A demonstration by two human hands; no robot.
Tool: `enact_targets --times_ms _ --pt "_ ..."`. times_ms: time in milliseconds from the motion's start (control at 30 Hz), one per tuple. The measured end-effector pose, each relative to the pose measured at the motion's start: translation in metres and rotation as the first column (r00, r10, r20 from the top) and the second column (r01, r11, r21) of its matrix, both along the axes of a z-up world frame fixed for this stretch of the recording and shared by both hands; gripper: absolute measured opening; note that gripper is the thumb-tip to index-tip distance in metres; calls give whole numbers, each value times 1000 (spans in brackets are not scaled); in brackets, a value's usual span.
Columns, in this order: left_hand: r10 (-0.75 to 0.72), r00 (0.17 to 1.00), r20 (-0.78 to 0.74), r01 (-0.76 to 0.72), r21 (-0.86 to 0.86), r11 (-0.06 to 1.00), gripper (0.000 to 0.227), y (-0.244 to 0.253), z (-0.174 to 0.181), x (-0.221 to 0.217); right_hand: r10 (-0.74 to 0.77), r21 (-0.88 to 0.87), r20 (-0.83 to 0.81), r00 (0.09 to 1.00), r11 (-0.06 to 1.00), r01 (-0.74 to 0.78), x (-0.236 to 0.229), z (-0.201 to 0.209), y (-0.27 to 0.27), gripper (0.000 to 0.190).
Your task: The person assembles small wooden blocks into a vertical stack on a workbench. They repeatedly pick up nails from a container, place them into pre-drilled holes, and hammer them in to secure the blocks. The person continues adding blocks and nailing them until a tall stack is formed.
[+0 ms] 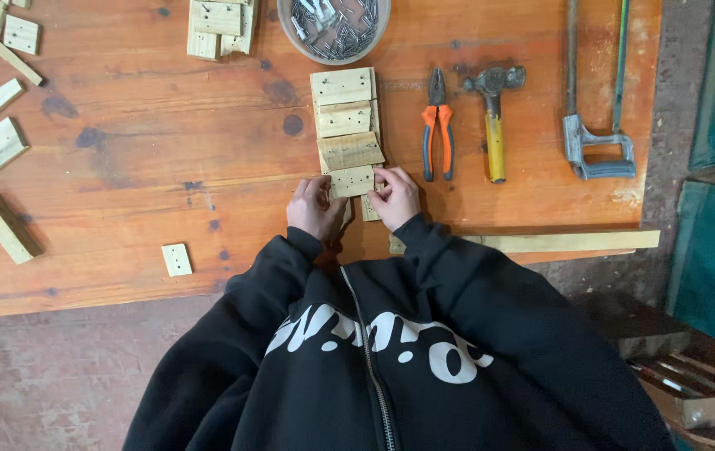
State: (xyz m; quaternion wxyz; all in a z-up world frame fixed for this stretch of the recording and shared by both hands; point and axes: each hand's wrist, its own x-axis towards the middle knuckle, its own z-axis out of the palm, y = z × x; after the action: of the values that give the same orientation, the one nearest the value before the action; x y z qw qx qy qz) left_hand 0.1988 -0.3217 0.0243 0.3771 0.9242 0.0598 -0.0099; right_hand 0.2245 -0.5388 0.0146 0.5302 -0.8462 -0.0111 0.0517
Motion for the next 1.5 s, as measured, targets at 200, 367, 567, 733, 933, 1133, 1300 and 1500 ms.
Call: enact_targets --times_ms 200,367,567,733,933,1133,1300,1500 --pt "-69 997 17 69 36 997 55 5 -9 1 -14 23 -8 1000 1000 14 1 4 1 48" --pt "-67 997 34 63 99 993 57 4 -12 0 -28 -2 10 1000 1000 28 2 5 1 46" --pt "-78 996 34 75 73 994 55 3 -6 1 -10 -2 15 1000 1000 10 2 -2 -1 47" --pt "-30 997 68 28 34 999 54 1 1 -1 -4 -10 0 1000 1000 4 5 2 -1 45" --pt "-31 996 82 30 7 1000 49 6 11 1 7 -10 -26 1000 1000 -8 8 17 -6 43" --pt "5 983 184 -14 48 999 34 10 19 21 34 -47 6 999 998 -34 25 33 -5 31" --pt "-41 956 291 18 81 997 31 9 46 63 87 -39 37 996 996 -85 55 46 3 28" --pt "-141 900 412 100 120 988 49 7 62 133 140 -22 12 990 990 -140 113 59 12 25"
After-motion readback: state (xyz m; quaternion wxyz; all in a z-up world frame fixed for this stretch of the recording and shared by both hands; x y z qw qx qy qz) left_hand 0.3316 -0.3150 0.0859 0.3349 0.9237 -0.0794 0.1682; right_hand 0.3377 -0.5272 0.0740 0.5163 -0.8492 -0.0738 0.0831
